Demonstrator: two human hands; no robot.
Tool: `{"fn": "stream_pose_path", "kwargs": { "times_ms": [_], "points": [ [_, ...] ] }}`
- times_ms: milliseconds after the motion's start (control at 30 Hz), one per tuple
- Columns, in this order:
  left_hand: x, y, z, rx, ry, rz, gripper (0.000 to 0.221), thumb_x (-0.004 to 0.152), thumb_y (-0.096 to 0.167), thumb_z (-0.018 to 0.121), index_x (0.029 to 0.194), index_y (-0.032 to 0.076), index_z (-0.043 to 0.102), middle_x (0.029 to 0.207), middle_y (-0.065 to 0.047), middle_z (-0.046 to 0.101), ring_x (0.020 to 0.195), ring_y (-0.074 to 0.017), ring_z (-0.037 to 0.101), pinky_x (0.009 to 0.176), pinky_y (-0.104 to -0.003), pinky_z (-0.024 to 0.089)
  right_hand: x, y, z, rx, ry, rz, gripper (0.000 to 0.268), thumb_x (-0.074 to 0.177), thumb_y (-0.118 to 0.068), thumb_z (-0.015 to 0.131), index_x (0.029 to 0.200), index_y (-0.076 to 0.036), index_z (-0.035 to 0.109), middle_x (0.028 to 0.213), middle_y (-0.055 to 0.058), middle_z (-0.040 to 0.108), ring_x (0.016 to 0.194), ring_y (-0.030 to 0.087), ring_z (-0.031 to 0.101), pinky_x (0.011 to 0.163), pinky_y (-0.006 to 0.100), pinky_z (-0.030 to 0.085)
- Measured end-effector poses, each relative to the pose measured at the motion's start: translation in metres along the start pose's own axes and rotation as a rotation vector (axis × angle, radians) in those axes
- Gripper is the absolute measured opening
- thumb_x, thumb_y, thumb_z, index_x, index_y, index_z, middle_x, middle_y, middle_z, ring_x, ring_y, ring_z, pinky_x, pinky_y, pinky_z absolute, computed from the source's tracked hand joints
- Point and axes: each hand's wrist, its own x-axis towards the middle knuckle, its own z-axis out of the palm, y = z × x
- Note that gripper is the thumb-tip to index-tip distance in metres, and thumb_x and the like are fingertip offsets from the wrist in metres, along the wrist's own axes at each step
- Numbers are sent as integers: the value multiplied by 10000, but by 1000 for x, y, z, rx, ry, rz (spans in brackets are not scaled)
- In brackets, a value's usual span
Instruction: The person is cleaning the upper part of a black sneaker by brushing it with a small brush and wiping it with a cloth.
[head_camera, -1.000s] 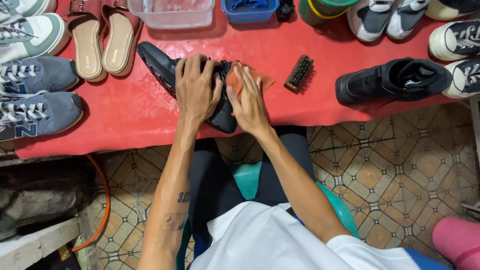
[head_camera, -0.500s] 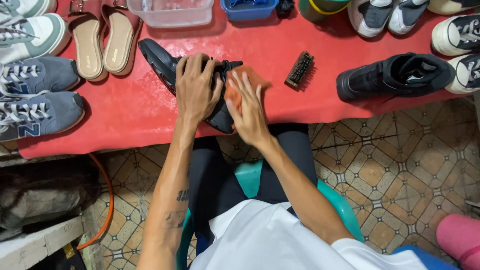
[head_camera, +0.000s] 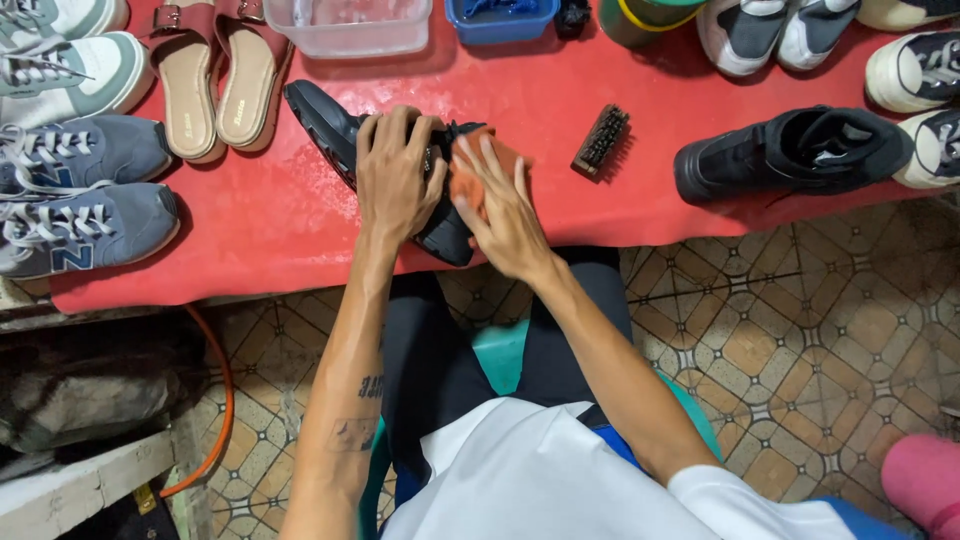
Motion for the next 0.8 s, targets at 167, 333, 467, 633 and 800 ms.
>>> {"fn": "stream_pose_path", "kwargs": {
  "times_ms": [167,333,467,633,800],
  "points": [
    [2,-3,8,70,0,1,215,893,209,683,1087,165,601,1050,-62,568,1028,-255,622,1084,-421,363,6,12,9,-13,26,-8,557,1131,-407,465,1594,-97,434,1692,81,311,1591,275,174,1261,596,4],
    [2,-3,8,108,12,8,180,902,239,675,1039,143,606,1044,-75,563,1032,-262,615,1081,-419,359,-44,-8,4,29,50,33,527,1109,-315,504,1544,-20,461,1635,174,390,1544,345,292,1269,528,200],
    [-1,-3,7,105,39,5,178,901,228,672,1050,147,621,1025,-63,572,1016,-253,626,1086,-420,366,-56,-5,22,-40,94,54,572,1102,-284,492,1585,-3,368,1637,234,351,1542,378,270,1264,501,240],
    [-1,-2,6,93,29,9,189,912,206,658,1092,166,619,1048,-55,566,1041,-246,618,1093,-415,363,-4,5,16,2,102,80,587,1125,-326,470,1608,-18,344,1683,202,283,1561,451,177,1223,695,115],
    [1,-5,12,98,55,3,180,866,220,699,1021,167,624,1003,-56,586,995,-246,627,1078,-412,377,28,22,17,-114,55,145,622,1119,-466,444,1591,-62,403,1631,175,405,1534,371,326,1237,639,153]
  ]
}}
